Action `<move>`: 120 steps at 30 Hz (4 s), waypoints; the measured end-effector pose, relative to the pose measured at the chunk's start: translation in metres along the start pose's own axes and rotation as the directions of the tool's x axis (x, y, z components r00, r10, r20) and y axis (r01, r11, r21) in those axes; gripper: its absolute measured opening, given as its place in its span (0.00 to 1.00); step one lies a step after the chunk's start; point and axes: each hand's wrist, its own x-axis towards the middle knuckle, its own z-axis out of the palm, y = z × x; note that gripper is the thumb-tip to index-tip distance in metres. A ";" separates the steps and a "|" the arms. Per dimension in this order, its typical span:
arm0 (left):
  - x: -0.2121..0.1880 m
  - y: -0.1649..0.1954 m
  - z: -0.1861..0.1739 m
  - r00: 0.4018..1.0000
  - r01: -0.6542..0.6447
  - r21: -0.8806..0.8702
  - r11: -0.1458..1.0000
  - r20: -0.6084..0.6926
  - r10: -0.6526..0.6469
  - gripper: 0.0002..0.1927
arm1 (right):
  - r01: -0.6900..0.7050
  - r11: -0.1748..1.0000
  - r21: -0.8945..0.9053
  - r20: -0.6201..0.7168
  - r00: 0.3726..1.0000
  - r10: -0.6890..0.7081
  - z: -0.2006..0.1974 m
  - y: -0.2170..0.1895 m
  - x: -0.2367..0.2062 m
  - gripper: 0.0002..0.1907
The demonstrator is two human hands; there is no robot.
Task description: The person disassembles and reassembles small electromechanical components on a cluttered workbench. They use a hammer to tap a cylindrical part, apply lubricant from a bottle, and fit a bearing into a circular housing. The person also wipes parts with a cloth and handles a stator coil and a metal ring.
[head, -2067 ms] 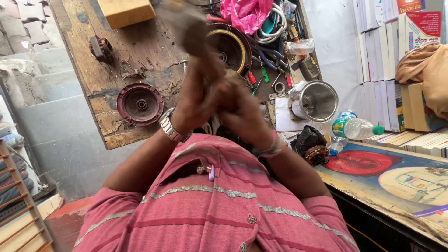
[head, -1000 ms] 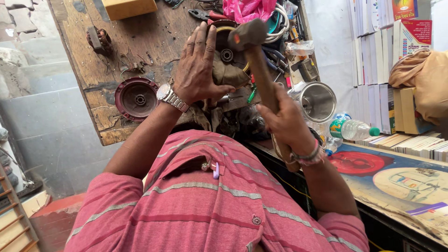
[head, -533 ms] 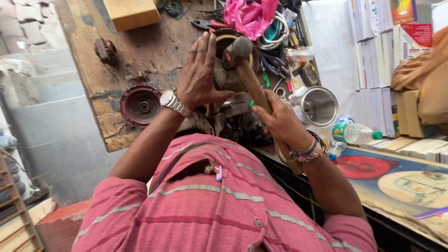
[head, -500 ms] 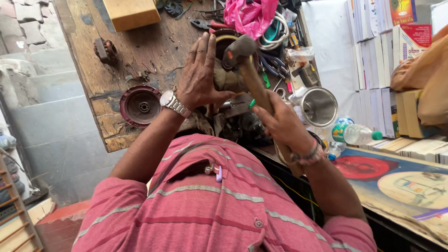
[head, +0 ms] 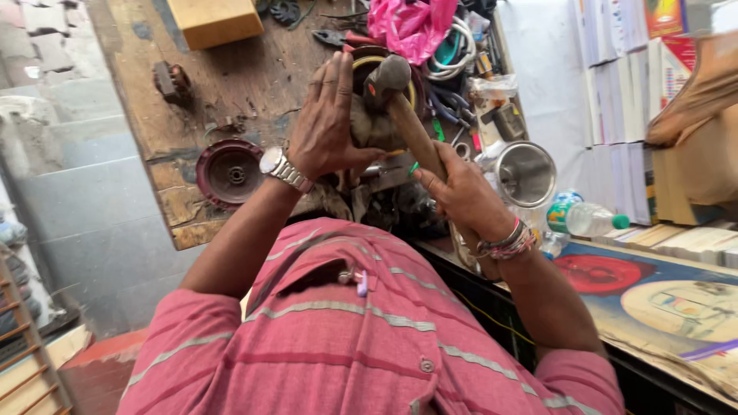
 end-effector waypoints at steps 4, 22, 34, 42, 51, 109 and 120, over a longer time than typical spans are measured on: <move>0.001 -0.001 0.004 0.999 -0.044 0.015 0.999 -0.028 0.044 0.79 | 0.207 0.978 0.031 -0.140 0.970 -0.201 -0.003 0.003 -0.020 0.28; 0.000 -0.007 0.011 0.999 -0.027 0.061 0.998 0.023 0.026 0.80 | 0.316 0.946 0.072 -0.209 0.932 -0.295 -0.005 0.006 -0.029 0.30; 0.002 -0.003 0.001 1.000 -0.011 -0.001 1.000 0.000 0.011 0.79 | 0.082 0.997 0.003 -0.025 0.996 -0.082 -0.011 0.001 -0.010 0.30; -0.002 -0.004 0.001 1.000 -0.018 -0.008 1.000 0.021 0.018 0.80 | 0.071 0.987 -0.144 -0.039 0.996 -0.077 0.006 -0.009 0.001 0.31; 0.005 -0.001 0.003 0.992 0.006 0.102 0.995 0.127 -0.019 0.76 | -0.008 0.932 0.363 0.075 0.997 -0.021 -0.007 0.030 -0.005 0.23; -0.054 -0.001 -0.016 0.957 0.064 -0.090 0.994 -0.276 -0.087 0.15 | -0.424 0.775 -0.468 -0.606 0.792 0.068 -0.018 0.225 0.201 0.13; -0.024 0.002 -0.010 0.961 0.073 0.030 0.997 -0.271 -0.062 0.16 | -0.577 0.776 -0.255 -0.628 0.709 0.322 -0.020 0.193 0.228 0.14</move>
